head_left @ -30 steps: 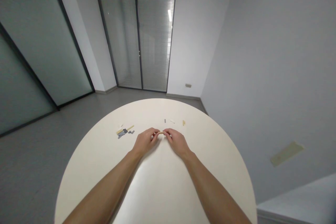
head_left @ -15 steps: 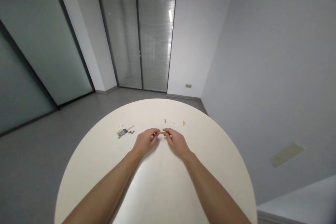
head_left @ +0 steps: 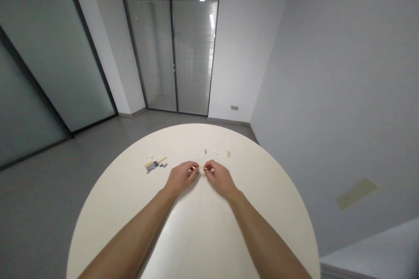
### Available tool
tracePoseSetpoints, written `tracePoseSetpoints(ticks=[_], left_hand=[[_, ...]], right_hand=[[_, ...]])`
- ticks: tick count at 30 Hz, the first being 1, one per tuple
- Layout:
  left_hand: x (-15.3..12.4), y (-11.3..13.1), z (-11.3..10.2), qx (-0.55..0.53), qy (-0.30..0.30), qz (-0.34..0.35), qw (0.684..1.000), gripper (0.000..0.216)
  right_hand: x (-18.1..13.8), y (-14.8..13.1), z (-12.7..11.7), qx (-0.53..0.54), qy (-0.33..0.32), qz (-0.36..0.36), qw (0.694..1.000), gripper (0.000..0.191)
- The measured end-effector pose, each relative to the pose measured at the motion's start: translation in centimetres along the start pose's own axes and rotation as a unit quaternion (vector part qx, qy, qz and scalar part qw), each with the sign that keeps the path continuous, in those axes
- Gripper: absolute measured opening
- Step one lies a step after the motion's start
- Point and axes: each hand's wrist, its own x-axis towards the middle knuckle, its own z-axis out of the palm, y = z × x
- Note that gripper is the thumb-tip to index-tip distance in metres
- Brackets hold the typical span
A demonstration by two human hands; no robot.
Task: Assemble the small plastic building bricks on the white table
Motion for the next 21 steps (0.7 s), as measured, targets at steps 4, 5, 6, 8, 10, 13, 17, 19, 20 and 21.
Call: tracePoseSetpoints(ticks=[4,5,6,8,10,13,17,19,20,21], left_hand=[[-0.01,0.16,-0.16,-0.005,-0.004,0.001,1.000,0.023],[-0.01,0.19,-0.20,-0.008,-0.002,0.001,1.000,0.022],[-0.01,0.19,-0.22,-0.012,0.001,0.001,1.000,0.021],[0.00,0.17,-0.20,-0.022,0.008,0.001,1.000,0.019],[0.01,0.10,-0.13,-0.033,0.013,0.002,0.999,0.018],[0.02,-0.01,-0.02,-0.042,0.016,0.001,0.999,0.019],[0.01,-0.05,-0.02,-0.042,0.013,0.001,0.999,0.019],[0.00,0.01,-0.07,-0.040,0.008,0.001,0.999,0.019],[-0.01,0.04,-0.10,-0.038,0.006,0.001,0.999,0.019],[-0.01,0.07,-0.13,-0.036,0.005,0.001,0.999,0.019]], right_hand=[[0.02,-0.09,0.01,0.000,-0.001,0.006,1.000,0.008],[0.01,-0.14,-0.01,0.002,-0.001,0.007,1.000,0.008],[-0.01,-0.19,-0.04,0.004,0.000,0.007,1.000,0.008],[-0.05,-0.31,-0.11,0.005,0.000,0.007,1.000,0.008],[-0.08,-0.42,-0.19,0.004,-0.001,0.008,1.000,0.009],[-0.09,-0.49,-0.24,0.003,-0.004,0.010,1.000,0.010],[-0.06,-0.41,-0.20,0.003,-0.002,0.013,1.000,0.011],[-0.06,-0.36,-0.17,-0.003,-0.004,0.012,1.000,0.011],[-0.06,-0.33,-0.14,-0.008,-0.005,0.010,1.000,0.011],[-0.06,-0.31,-0.11,-0.014,-0.005,0.010,1.000,0.011]])
